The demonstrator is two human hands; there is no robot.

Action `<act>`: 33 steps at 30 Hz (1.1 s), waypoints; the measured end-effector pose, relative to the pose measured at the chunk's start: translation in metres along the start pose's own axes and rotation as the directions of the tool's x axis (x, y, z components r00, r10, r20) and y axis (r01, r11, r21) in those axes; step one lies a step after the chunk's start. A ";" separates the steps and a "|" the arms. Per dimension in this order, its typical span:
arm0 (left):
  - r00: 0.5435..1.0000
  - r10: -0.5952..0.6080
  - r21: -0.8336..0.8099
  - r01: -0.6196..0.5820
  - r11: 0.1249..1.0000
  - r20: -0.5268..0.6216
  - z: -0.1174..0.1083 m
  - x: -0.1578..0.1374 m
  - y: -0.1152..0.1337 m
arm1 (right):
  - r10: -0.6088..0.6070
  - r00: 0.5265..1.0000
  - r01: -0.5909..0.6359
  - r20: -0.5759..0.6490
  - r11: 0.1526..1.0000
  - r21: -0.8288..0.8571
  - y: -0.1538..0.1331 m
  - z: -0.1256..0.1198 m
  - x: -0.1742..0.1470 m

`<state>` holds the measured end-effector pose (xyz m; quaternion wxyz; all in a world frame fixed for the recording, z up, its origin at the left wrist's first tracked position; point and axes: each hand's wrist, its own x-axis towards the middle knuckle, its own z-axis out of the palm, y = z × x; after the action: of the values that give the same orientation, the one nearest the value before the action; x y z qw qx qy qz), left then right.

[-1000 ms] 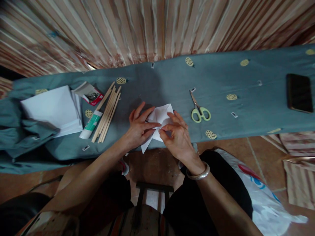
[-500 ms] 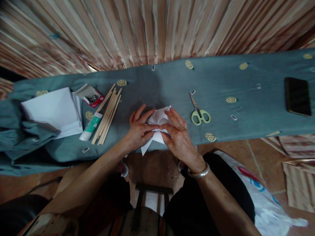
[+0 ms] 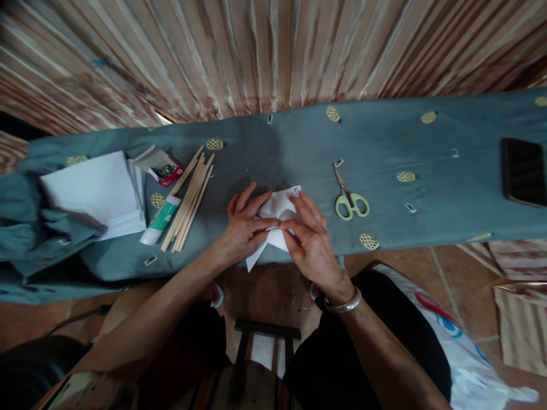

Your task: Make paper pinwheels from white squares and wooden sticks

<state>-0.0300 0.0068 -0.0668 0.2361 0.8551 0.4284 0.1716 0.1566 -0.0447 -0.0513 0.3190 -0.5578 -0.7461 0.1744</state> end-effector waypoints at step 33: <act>0.999 -0.016 0.000 0.016 1.000 -0.031 0.002 0.000 0.002 | -0.026 1.000 0.026 -0.004 0.998 0.060 -0.011 -0.008 -0.007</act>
<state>-0.0273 0.0052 -0.0671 0.2305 0.8489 0.4391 0.1828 0.1554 -0.0552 -0.0406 0.3390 -0.5383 -0.7473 0.1920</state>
